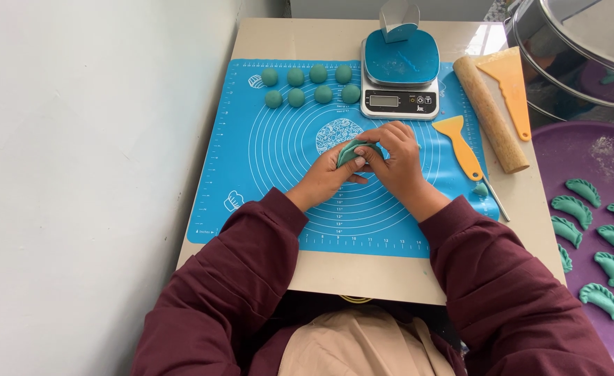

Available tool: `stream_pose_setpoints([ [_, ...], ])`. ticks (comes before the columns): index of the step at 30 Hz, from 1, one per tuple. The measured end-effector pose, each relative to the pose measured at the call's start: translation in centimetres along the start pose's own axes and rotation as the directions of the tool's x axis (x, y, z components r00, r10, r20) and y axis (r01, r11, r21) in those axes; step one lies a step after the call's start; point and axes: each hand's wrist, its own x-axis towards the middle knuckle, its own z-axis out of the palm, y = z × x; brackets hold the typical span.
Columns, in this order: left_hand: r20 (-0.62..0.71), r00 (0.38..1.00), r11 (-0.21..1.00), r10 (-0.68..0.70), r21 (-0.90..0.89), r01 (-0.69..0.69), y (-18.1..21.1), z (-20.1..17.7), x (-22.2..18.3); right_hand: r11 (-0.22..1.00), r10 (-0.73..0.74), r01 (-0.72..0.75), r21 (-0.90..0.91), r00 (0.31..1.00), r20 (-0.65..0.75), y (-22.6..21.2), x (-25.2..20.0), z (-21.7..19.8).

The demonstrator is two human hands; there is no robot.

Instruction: Rolling out dough balls and hand-shaping them into filled pastries with crimped edges

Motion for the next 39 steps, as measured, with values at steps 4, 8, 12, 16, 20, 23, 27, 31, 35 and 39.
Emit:
stream_pose_setpoints([
  [4,0.009,1.0,1.0,0.004,-0.006,-0.004,0.0,0.1,0.0,0.999,0.028,-0.028,0.016,0.999,0.017,-0.2,0.0,-0.1],
  [8,-0.022,1.0,1.0,0.002,0.02,-0.002,0.3,0.3,-0.3,0.998,0.045,-0.046,0.032,0.999,0.007,0.0,-0.2,0.0],
  [12,-0.025,1.0,1.0,-0.004,0.015,0.004,0.5,0.5,-0.2,0.999,0.004,-0.003,0.049,1.0,-0.008,0.6,-0.3,0.3],
  [16,-0.049,0.999,0.998,-0.016,0.054,0.019,0.5,0.6,-0.2,0.998,-0.002,0.002,0.058,1.0,0.005,0.6,-0.5,0.3],
  [20,-0.039,0.999,0.997,-0.014,0.074,0.017,0.6,0.6,-0.2,0.998,0.0,0.001,0.061,1.0,-0.006,0.6,-0.2,0.4],
  [23,-0.03,0.999,0.996,-0.011,0.09,0.014,0.7,0.7,-0.3,0.998,0.006,-0.005,0.057,1.0,-0.014,0.3,-0.2,0.3],
  [27,-0.038,0.999,0.986,-0.003,0.165,0.009,0.8,0.8,-0.4,0.995,0.04,-0.04,0.093,0.999,0.003,-0.1,0.2,0.1],
  [31,-0.045,0.998,0.968,0.034,0.25,-0.021,0.2,0.7,-0.5,0.968,0.099,-0.127,0.217,0.986,0.135,0.1,0.0,0.1],
  [35,-0.036,0.997,0.928,0.076,0.369,-0.057,0.5,0.6,-0.5,0.951,0.13,-0.165,0.26,0.981,0.144,0.9,-0.1,0.6],
  [39,-0.087,0.996,0.88,0.025,0.475,0.019,1.9,1.0,-0.6,0.928,0.116,-0.155,0.339,0.985,0.131,1.2,-0.5,0.7],
])
